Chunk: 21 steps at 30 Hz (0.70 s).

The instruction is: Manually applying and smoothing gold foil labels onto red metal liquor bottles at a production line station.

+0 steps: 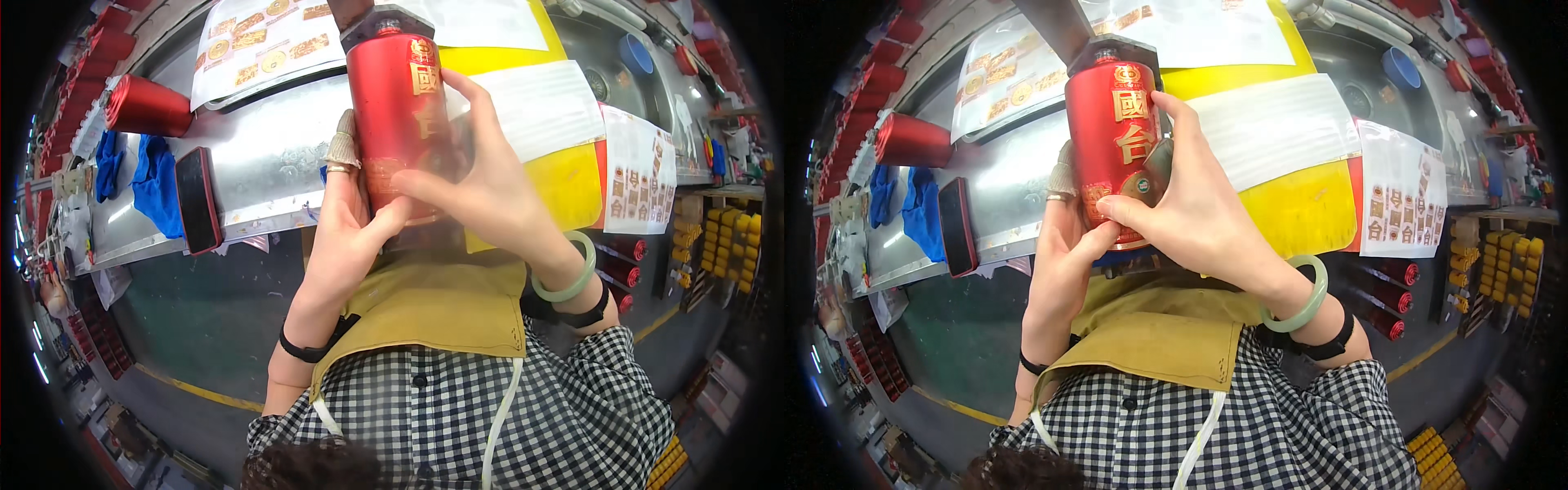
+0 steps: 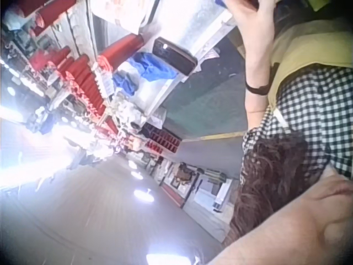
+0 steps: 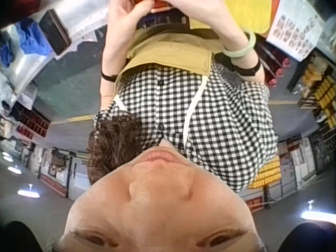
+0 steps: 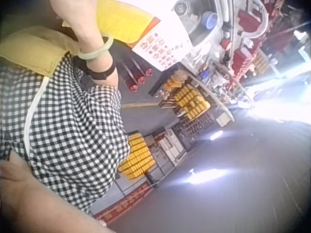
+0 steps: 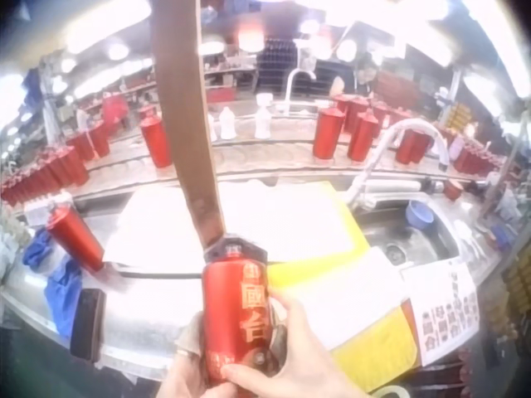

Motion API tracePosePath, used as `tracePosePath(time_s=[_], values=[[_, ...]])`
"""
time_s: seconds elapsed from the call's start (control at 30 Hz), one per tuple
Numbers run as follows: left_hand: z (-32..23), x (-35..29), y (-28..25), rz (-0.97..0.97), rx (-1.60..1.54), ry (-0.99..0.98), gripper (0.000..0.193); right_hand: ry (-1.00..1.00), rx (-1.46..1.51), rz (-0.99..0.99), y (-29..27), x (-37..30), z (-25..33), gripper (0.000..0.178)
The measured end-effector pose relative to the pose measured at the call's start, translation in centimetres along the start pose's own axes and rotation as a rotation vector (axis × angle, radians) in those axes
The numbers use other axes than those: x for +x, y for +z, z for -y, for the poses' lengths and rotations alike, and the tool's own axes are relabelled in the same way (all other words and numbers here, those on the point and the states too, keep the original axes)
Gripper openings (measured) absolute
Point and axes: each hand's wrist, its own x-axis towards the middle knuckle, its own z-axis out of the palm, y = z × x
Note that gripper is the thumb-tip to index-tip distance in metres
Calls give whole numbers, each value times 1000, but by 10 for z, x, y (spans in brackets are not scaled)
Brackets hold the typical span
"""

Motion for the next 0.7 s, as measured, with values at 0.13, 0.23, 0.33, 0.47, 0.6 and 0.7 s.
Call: tracePosePath(time_s=[0.13,0.23,0.33,0.47,0.6,0.7], values=[[-4,-2,6,-20,-41,-32,88,-10,16,-2,1,-2,-2,98],[0,1,3,-9,-47,-24,90,-27,5,2,-1,-1,-2,98],[-3,0,6,-5,-72,-19,92,-8,-15,17,-2,-1,-2,99],[-12,0,8,7,-116,-73,95,-10,-32,15,-2,-1,-1,100],[-11,0,6,18,-144,-73,96,-16,-17,12,-1,0,-1,100],[-9,0,3,39,-121,-62,97,14,32,11,0,-1,-2,100]])
